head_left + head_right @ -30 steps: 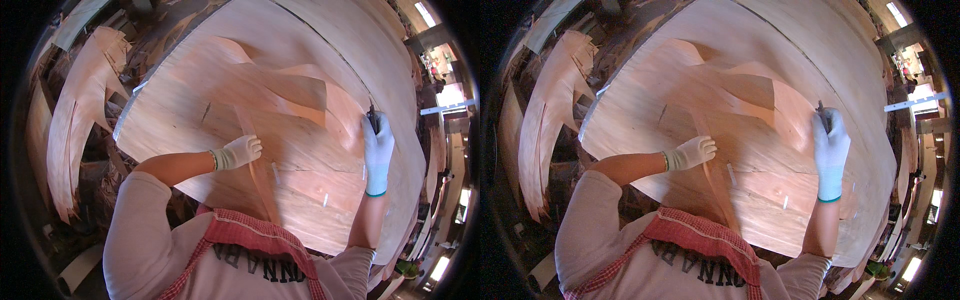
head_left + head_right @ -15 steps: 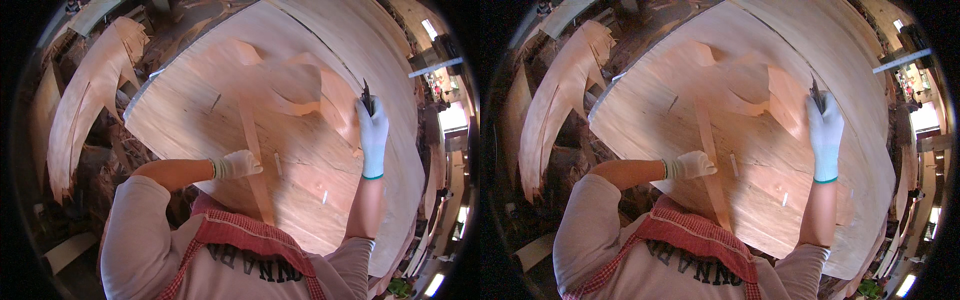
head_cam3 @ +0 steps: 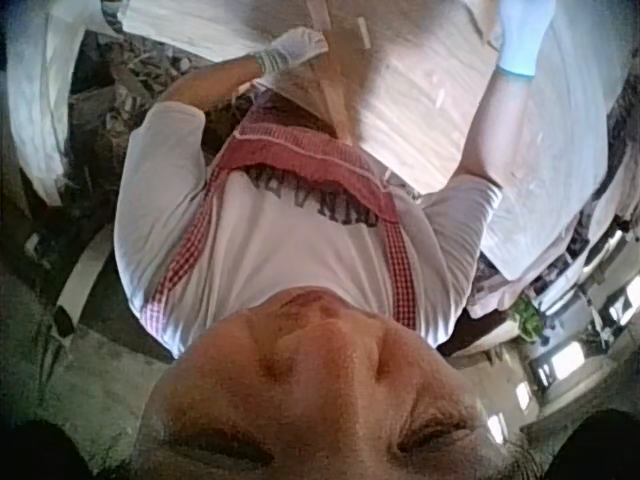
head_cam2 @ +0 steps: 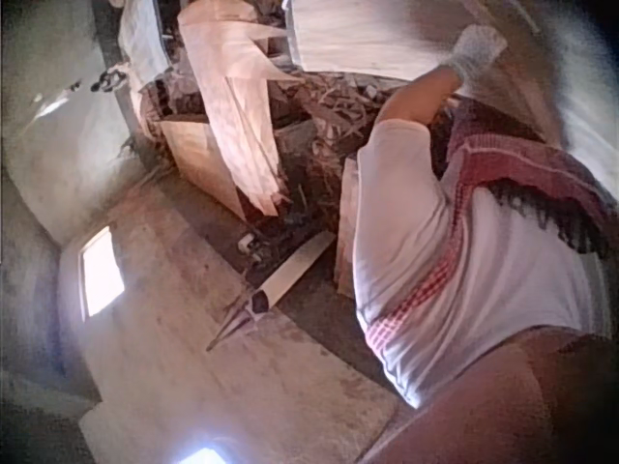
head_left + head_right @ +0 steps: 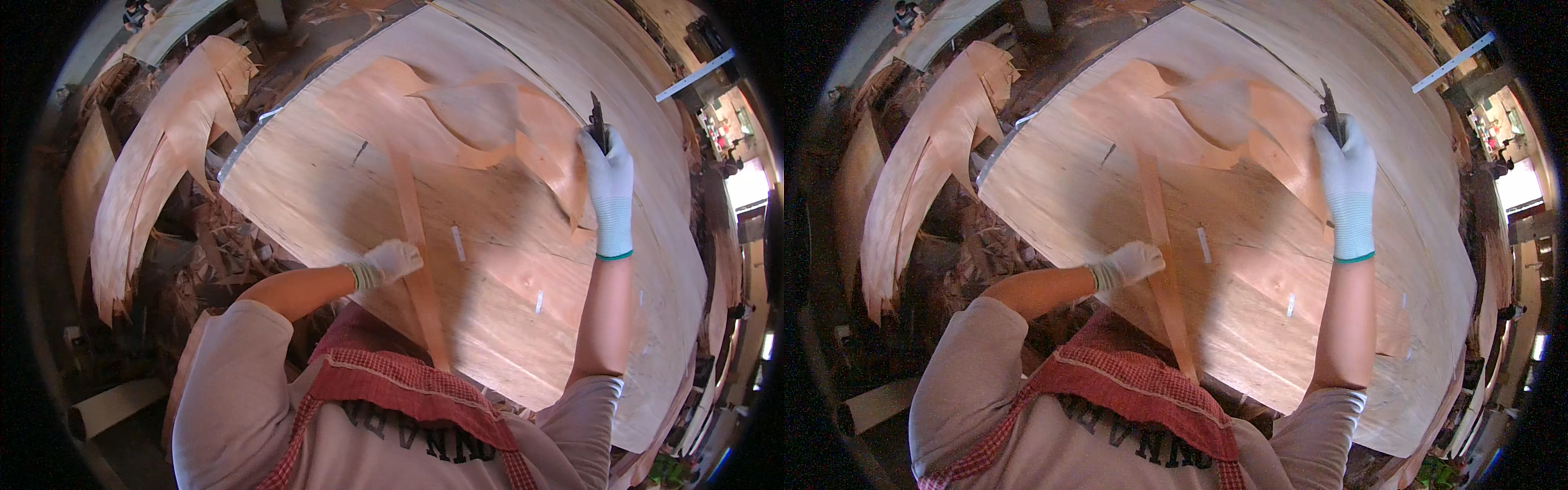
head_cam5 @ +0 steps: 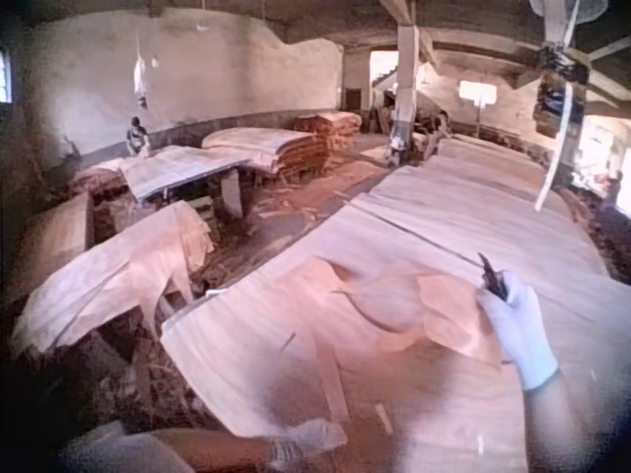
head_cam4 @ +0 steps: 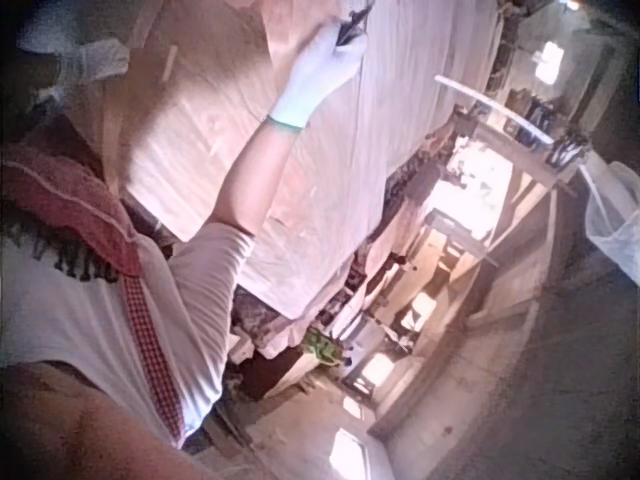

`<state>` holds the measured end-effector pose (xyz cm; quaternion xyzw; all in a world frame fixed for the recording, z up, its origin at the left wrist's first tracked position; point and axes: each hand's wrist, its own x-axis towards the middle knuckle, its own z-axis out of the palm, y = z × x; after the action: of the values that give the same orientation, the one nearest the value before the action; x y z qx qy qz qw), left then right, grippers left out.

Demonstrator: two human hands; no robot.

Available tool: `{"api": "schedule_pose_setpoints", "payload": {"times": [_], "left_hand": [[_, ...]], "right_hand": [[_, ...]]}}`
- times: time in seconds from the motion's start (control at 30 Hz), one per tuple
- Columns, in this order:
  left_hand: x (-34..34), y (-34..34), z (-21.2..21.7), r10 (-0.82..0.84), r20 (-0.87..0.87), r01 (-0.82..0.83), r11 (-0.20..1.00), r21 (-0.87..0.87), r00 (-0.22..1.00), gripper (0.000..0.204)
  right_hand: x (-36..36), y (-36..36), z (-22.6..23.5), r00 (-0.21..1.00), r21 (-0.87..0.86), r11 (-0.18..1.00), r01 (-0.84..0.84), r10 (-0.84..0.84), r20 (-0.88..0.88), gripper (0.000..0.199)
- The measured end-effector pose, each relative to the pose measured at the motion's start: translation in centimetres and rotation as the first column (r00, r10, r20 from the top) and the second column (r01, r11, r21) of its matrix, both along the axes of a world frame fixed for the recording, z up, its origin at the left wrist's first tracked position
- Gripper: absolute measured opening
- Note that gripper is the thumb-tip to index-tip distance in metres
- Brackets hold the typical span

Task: The person applies adhesive tape to join wood veneer sheets together, using a knife to trim excess tape and wood strips. They handle veneer sheets, move them into position on a workbench, and use a long wooden pole to push materials.

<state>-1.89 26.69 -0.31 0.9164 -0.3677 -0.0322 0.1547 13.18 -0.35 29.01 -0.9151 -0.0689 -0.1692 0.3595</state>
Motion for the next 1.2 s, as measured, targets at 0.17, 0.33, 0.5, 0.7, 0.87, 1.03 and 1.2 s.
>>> {"api": "schedule_pose_setpoints", "payload": {"times": [0.17,0.33,0.5,0.7,0.87,1.03,1.2], "left_hand": [[-5.3,-3.6,4.7,-0.372,-0.075,0.331,0.888,-0.320,0.925,0.021],[0.6,-0.1,3.5,0.141,-0.428,-0.426,0.571,-0.701,0.893,0.034],[8.3,6.2,5.2,-0.303,-0.940,-0.975,0.101,-0.199,0.160,0.057],[13.5,4.6,-0.2,-0.748,-0.597,-0.935,-0.355,-0.009,0.290,0.060],[20.4,3.2,-4.1,-0.650,-0.539,-0.806,-0.583,-0.097,0.535,0.026],[17.3,3.3,3.1,-0.110,-0.830,-0.765,-0.468,-0.443,0.547,0.016],[11.1,3.0,1.4,-0.263,-0.910,-0.760,-0.645,-0.081,0.321,0.016]], "right_hand": [[-0.2,-0.1,0.7,0.996,0.034,0.999,-0.019,0.016,0.086,0.026],[-0.6,1.8,2.5,0.994,0.085,0.994,-0.072,0.064,0.092,0.023],[-1.3,2.6,6.5,0.998,0.038,0.998,-0.041,0.039,0.053,0.018],[2.1,0.5,11.4,0.987,-0.110,0.981,0.157,-0.153,0.048,0.024],[4.7,-5.7,12.4,0.982,-0.287,0.939,0.190,-0.185,0.042,0.022],[6.1,-13.5,2.8,0.937,-0.388,0.853,0.348,-0.328,0.120,0.021],[5.1,-13.7,-5.9,0.948,-0.685,0.676,0.271,-0.312,0.067,0.021]]}}
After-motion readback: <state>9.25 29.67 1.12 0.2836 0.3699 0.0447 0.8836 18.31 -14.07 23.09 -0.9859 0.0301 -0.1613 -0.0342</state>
